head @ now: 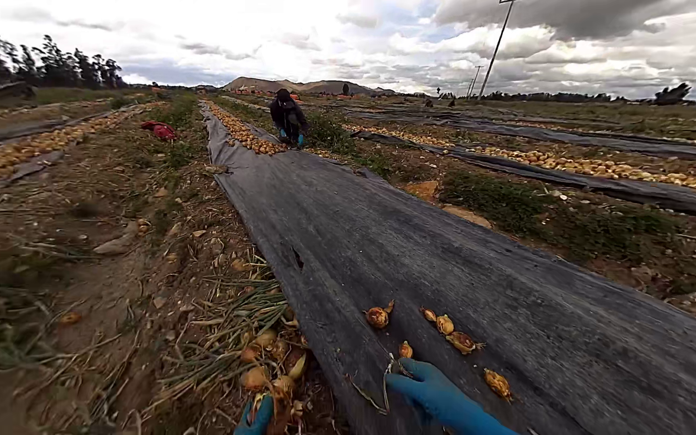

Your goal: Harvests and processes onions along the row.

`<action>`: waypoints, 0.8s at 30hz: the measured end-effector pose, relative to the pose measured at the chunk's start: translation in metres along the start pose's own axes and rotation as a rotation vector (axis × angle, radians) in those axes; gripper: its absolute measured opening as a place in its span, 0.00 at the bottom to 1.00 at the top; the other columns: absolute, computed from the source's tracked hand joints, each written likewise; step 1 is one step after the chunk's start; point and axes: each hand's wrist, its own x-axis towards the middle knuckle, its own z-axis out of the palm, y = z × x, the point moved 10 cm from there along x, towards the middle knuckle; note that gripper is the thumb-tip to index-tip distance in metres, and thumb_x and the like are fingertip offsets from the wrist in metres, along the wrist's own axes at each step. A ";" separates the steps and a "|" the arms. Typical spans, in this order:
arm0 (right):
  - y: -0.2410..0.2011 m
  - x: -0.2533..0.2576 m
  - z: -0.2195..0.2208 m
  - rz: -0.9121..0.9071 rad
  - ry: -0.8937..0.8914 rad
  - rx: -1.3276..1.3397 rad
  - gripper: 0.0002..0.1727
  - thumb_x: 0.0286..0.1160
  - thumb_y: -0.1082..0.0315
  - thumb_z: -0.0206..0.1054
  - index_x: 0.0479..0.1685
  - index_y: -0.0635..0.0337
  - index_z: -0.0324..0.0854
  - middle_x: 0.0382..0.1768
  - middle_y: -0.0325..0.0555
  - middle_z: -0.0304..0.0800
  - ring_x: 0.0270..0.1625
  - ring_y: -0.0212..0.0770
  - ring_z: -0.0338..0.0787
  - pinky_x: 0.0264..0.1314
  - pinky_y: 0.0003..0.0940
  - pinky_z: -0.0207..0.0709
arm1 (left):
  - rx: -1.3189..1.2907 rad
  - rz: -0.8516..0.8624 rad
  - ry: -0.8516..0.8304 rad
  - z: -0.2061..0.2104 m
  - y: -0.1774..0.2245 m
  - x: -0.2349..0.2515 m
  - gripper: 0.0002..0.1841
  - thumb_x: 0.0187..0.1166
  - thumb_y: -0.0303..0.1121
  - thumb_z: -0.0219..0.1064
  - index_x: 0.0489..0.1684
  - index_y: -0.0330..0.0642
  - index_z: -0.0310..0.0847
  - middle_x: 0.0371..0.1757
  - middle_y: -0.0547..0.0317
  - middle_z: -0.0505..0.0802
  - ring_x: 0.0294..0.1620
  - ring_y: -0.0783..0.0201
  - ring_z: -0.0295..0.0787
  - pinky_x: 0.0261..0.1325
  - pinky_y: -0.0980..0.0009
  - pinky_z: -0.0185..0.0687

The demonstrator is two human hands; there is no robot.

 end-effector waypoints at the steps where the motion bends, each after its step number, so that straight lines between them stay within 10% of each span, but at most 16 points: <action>1: -0.013 0.002 0.011 0.001 -0.025 -0.019 0.18 0.81 0.49 0.66 0.48 0.56 0.79 0.21 0.36 0.76 0.20 0.34 0.78 0.28 0.33 0.77 | -0.068 0.112 -0.038 -0.002 0.018 -0.010 0.34 0.82 0.38 0.63 0.82 0.25 0.57 0.60 0.44 0.87 0.55 0.67 0.88 0.62 0.67 0.86; 6: -0.068 0.010 0.081 -0.033 -0.218 -0.121 0.22 0.73 0.42 0.71 0.47 0.51 0.80 0.23 0.32 0.77 0.18 0.29 0.75 0.23 0.28 0.74 | -0.134 0.298 -0.156 0.010 0.052 -0.043 0.51 0.40 0.37 0.87 0.74 0.27 0.70 0.55 0.56 0.94 0.53 0.71 0.93 0.59 0.71 0.91; 10: -0.073 0.033 0.128 -0.054 -0.395 -0.347 0.36 0.64 0.37 0.75 0.56 0.60 0.81 0.42 0.51 0.86 0.44 0.47 0.85 0.49 0.52 0.79 | 0.303 0.314 -0.035 0.016 0.059 -0.045 0.50 0.34 0.47 0.92 0.67 0.34 0.80 0.52 0.54 0.95 0.53 0.65 0.93 0.62 0.63 0.90; 16: -0.057 0.065 0.164 -0.167 -0.506 -0.479 0.48 0.72 0.22 0.52 0.56 0.65 0.82 0.41 0.61 0.87 0.51 0.62 0.87 0.54 0.65 0.75 | 0.727 0.357 0.096 0.009 0.057 -0.040 0.46 0.38 0.59 0.87 0.57 0.32 0.89 0.60 0.42 0.92 0.74 0.43 0.80 0.86 0.37 0.52; 20: -0.045 0.077 0.173 -0.237 -0.526 -0.513 0.54 0.65 0.16 0.50 0.53 0.66 0.81 0.39 0.62 0.87 0.50 0.63 0.89 0.51 0.65 0.76 | 0.441 0.165 0.149 0.003 0.032 -0.043 0.47 0.37 0.40 0.92 0.65 0.27 0.80 0.55 0.46 0.93 0.58 0.62 0.91 0.67 0.62 0.85; 24: -0.024 0.082 0.192 -0.263 -0.609 -0.302 0.45 0.77 0.26 0.47 0.45 0.66 0.84 0.31 0.57 0.84 0.40 0.57 0.87 0.44 0.61 0.75 | 0.325 0.101 0.102 0.007 0.019 -0.047 0.47 0.39 0.28 0.89 0.69 0.23 0.74 0.51 0.49 0.95 0.51 0.69 0.94 0.61 0.70 0.90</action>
